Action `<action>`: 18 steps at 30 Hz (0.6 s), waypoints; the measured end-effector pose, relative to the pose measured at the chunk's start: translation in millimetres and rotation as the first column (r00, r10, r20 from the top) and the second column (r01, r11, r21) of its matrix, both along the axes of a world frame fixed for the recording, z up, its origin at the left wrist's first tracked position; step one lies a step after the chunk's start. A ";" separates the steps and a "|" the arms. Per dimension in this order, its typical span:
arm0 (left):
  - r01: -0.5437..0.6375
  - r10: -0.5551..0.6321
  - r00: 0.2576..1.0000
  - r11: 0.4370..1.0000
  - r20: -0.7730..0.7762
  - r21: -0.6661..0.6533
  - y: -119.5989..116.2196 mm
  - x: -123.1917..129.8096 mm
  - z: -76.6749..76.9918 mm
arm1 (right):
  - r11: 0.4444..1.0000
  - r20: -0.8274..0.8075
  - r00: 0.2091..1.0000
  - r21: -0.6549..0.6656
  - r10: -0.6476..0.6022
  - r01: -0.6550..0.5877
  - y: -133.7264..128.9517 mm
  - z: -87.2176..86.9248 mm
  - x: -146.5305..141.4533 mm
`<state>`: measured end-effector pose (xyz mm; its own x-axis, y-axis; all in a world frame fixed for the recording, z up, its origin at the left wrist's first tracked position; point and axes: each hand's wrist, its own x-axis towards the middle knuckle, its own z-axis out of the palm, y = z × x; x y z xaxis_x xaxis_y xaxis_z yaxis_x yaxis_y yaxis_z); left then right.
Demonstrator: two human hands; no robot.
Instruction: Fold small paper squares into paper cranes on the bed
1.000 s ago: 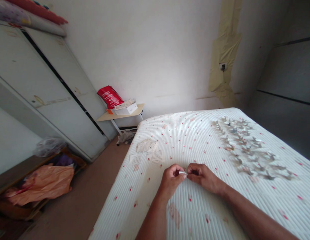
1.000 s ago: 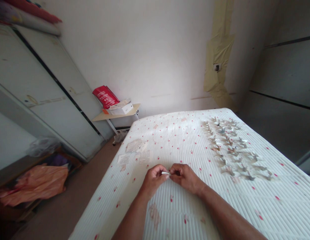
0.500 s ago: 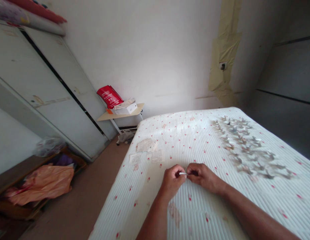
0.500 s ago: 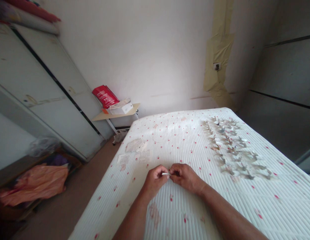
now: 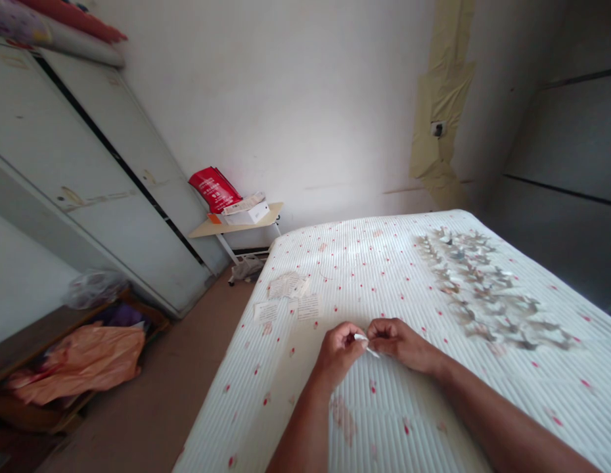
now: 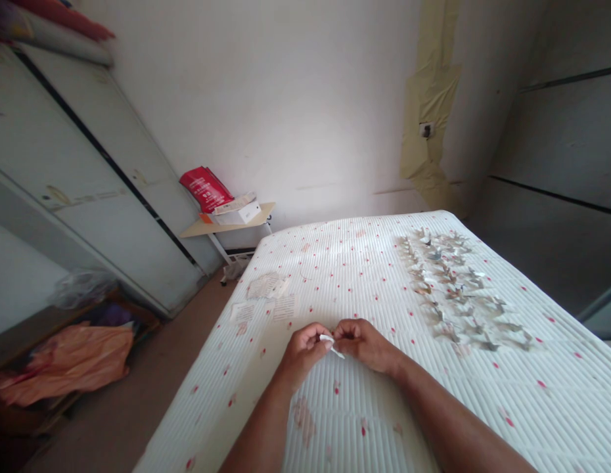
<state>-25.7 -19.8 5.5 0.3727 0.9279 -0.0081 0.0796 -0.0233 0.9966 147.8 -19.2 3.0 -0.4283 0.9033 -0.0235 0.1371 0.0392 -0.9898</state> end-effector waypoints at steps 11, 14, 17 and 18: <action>0.011 0.011 0.980 0.994 0.201 -0.108 -1.0 3.1 0.6 | 0.970 -0.245 0.969 -0.228 0.025 -0.083 2.8 -0.4 0.9; 0.008 0.020 0.971 0.993 0.239 -0.114 -2.4 4.4 0.2 | 0.960 -0.320 0.947 -0.252 0.035 -0.121 2.5 -2.0 1.8; 0.039 0.002 0.951 0.991 0.309 -0.127 -4.1 5.0 0.1 | 0.939 -0.405 0.912 -0.285 0.064 -0.193 2.2 -4.5 2.8; 0.052 -0.007 0.944 0.990 0.329 -0.128 -4.3 5.0 -0.4 | 0.931 -0.430 0.900 -0.297 0.068 -0.212 2.0 -5.2 3.1</action>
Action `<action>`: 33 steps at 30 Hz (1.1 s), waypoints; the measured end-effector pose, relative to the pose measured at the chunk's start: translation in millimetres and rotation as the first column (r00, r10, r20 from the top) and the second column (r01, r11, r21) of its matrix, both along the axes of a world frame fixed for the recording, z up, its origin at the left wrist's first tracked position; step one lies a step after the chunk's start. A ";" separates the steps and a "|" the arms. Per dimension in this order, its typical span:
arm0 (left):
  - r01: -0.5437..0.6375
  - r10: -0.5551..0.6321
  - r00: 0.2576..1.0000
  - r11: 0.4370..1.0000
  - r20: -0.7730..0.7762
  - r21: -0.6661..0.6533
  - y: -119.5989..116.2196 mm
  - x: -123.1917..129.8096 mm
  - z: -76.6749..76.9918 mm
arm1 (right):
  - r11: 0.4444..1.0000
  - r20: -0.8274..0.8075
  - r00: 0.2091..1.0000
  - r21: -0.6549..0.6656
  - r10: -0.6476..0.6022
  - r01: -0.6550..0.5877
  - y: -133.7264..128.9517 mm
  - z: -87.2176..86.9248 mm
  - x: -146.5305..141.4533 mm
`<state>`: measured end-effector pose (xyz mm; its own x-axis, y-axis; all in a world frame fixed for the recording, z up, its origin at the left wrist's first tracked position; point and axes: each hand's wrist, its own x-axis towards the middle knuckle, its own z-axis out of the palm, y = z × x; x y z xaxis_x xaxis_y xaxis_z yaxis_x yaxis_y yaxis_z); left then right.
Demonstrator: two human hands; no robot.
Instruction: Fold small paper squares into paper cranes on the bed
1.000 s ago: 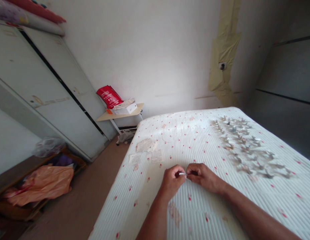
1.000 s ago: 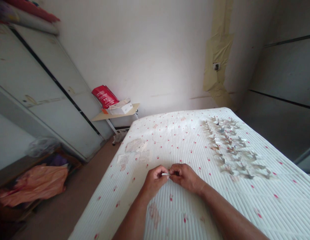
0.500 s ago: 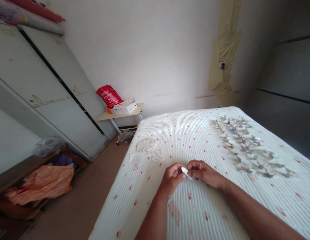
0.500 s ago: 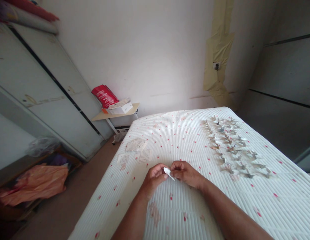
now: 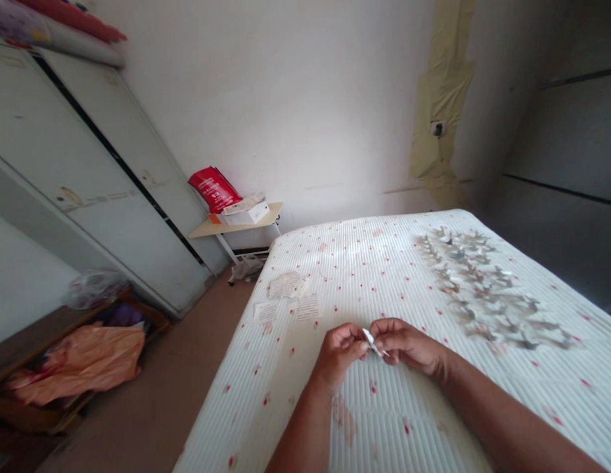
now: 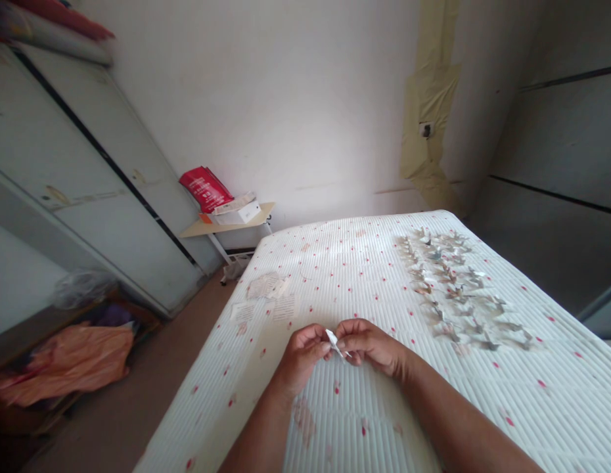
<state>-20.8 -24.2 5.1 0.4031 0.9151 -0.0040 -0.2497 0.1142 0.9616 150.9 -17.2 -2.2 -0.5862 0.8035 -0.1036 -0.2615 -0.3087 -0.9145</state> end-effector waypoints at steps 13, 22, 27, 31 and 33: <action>0.049 -0.048 0.997 0.999 0.054 -0.019 -0.2 0.9 -1.9 | 0.994 -0.093 0.995 -0.106 0.020 -0.029 -1.4 -1.2 0.0; 0.028 -0.027 0.999 0.999 0.023 -0.040 0.2 2.2 -3.9 | 0.993 -0.099 0.995 -0.109 0.031 -0.041 -2.4 -2.9 0.3; 0.016 -0.017 0.999 1.000 -0.036 -0.021 -0.2 2.1 -4.7 | 0.993 -0.104 0.994 -0.108 0.036 -0.047 -2.8 -2.7 0.0; 0.010 -0.010 0.997 1.000 -0.071 -0.009 -2.6 2.3 2.5 | 0.993 -0.095 0.995 -0.105 0.038 -0.048 -2.7 -2.5 -1.0; 0.010 -0.011 0.996 1.000 -0.087 -0.005 -3.4 2.4 5.1 | 0.994 -0.093 0.995 -0.100 0.040 -0.049 -2.6 -2.6 -1.3</action>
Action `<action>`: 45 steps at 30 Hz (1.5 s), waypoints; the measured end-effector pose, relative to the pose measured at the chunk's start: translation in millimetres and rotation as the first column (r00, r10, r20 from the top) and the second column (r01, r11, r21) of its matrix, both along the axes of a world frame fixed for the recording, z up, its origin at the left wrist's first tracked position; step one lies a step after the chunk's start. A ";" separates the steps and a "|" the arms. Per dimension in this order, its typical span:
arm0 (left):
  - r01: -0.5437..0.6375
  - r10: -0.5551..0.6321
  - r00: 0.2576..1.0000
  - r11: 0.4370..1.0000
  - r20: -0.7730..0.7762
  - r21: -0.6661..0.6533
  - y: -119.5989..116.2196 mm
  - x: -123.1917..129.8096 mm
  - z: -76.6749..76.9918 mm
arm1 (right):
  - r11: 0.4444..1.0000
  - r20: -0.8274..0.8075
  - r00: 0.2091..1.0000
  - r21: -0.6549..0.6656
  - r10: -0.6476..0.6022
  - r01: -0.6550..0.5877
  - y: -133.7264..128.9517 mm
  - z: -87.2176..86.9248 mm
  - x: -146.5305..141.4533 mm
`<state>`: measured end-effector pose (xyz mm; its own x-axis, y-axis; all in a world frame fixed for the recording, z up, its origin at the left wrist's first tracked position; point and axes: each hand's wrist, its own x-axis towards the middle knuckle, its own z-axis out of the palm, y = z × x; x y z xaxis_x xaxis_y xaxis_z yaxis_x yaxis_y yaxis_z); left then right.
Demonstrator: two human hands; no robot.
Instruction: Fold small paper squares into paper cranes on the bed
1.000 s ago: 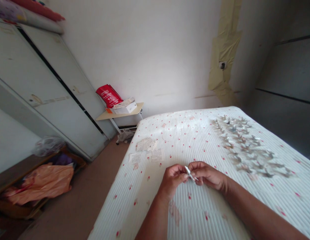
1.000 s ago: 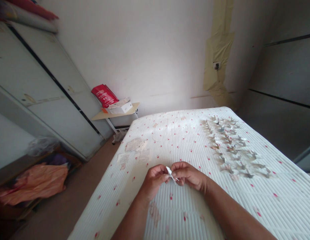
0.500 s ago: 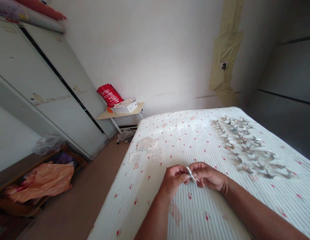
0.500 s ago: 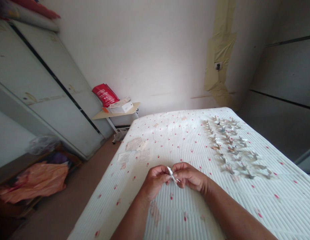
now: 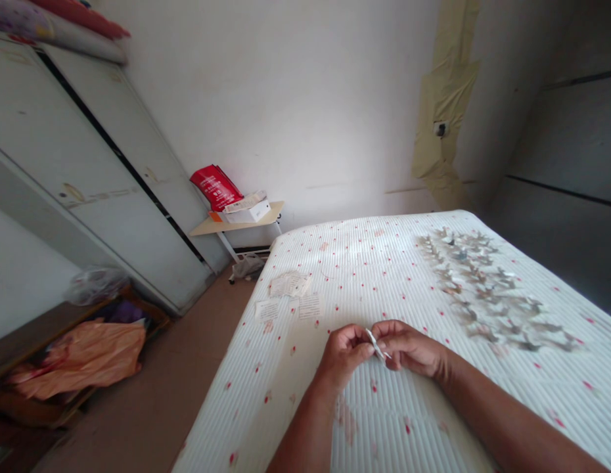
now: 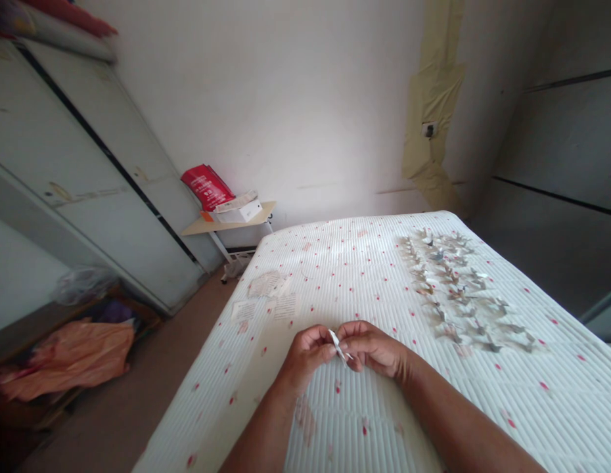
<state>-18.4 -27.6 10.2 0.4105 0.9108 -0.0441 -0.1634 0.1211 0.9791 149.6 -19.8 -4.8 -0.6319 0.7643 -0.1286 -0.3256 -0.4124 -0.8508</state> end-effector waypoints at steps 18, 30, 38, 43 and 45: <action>-0.005 0.021 0.988 0.995 -0.155 0.102 0.7 -3.3 -6.9 | 0.979 0.211 0.968 0.177 -0.138 0.101 0.2 8.8 1.0; -0.106 0.107 0.993 0.994 -0.049 0.028 -1.5 4.2 -1.6 | 0.981 0.094 0.981 0.116 -0.169 0.158 -2.1 3.6 -2.2; -0.210 0.210 0.973 0.978 -0.093 0.008 -6.1 11.7 1.9 | 0.992 0.045 0.993 0.070 -0.107 0.104 1.2 -2.7 -0.8; -0.247 0.247 0.968 0.969 -0.046 0.016 -9.4 15.3 6.8 | 0.993 0.049 0.993 0.051 -0.109 0.107 0.0 -1.2 0.0; -0.237 0.237 0.971 0.971 -0.007 0.004 -9.7 15.5 7.7 | 0.993 0.047 0.993 0.048 -0.109 0.107 -0.2 -0.7 0.0</action>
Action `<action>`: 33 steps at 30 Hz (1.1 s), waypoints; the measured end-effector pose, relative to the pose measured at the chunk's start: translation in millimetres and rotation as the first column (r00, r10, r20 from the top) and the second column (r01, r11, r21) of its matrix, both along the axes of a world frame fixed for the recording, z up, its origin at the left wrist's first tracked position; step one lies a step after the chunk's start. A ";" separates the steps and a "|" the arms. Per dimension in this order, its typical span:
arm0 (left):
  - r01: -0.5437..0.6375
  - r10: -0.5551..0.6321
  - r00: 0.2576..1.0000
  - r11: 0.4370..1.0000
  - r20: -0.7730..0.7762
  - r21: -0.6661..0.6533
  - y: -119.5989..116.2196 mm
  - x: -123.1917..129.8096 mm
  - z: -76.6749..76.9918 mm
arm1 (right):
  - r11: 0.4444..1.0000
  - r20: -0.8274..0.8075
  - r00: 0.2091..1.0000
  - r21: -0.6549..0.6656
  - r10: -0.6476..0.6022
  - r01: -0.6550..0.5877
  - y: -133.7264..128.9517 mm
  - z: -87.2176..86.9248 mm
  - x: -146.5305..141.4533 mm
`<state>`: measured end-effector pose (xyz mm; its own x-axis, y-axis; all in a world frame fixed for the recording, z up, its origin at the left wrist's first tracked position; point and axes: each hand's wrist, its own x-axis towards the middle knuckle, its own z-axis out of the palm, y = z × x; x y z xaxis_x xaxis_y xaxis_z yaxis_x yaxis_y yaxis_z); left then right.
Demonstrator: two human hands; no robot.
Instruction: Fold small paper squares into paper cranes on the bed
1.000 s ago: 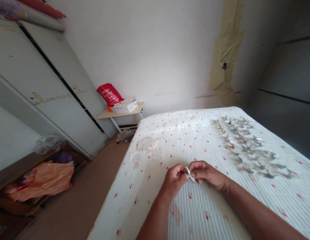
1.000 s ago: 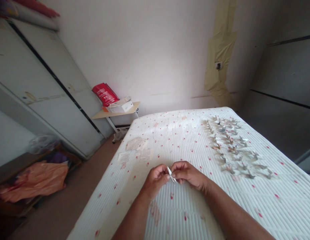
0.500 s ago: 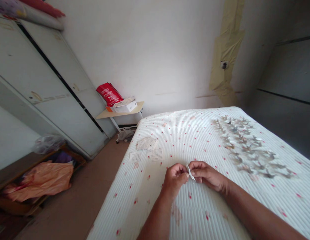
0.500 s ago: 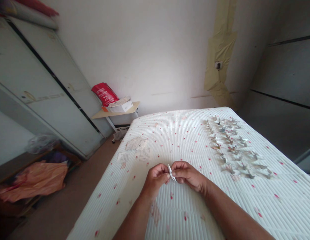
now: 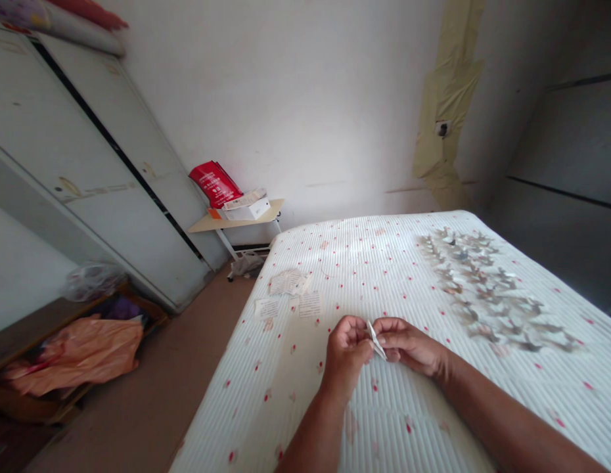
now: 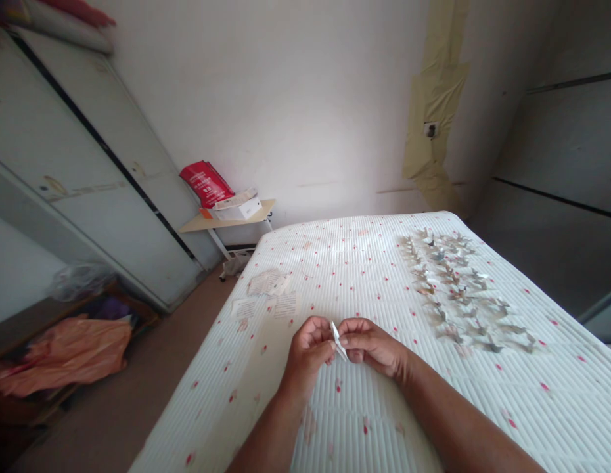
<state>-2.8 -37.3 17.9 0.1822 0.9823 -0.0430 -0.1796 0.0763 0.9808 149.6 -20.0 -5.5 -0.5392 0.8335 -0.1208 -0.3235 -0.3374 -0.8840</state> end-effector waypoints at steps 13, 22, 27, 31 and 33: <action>-0.045 0.058 0.976 0.997 -0.208 0.066 0.2 -1.7 -5.2 | 0.999 -0.033 0.999 0.011 0.033 -0.032 2.0 -3.5 -0.3; -0.101 0.128 0.955 0.989 -0.267 0.112 0.7 0.7 -7.7 | 0.999 -0.018 0.999 0.026 0.038 -0.037 2.4 -4.1 -1.8; -0.107 0.124 0.958 0.991 -0.257 0.079 1.0 1.2 -7.0 | 0.999 -0.013 0.999 0.031 0.036 -0.035 3.2 -6.8 -1.4; -0.111 0.126 0.964 0.991 -0.236 0.077 1.0 1.4 -6.0 | 0.998 -0.019 0.999 0.041 0.044 -0.043 4.2 -8.8 -0.8; -0.112 0.125 0.967 0.991 -0.224 0.069 0.7 1.7 -4.8 | 0.998 -0.023 0.999 0.045 0.048 -0.047 4.1 -8.0 -1.1</action>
<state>-1.1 -36.7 13.1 0.0563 0.9983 -0.0150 0.0438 0.0126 0.9990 148.5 -15.9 -13.5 -0.5808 0.8110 -0.0702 -0.3297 -0.3132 -0.8906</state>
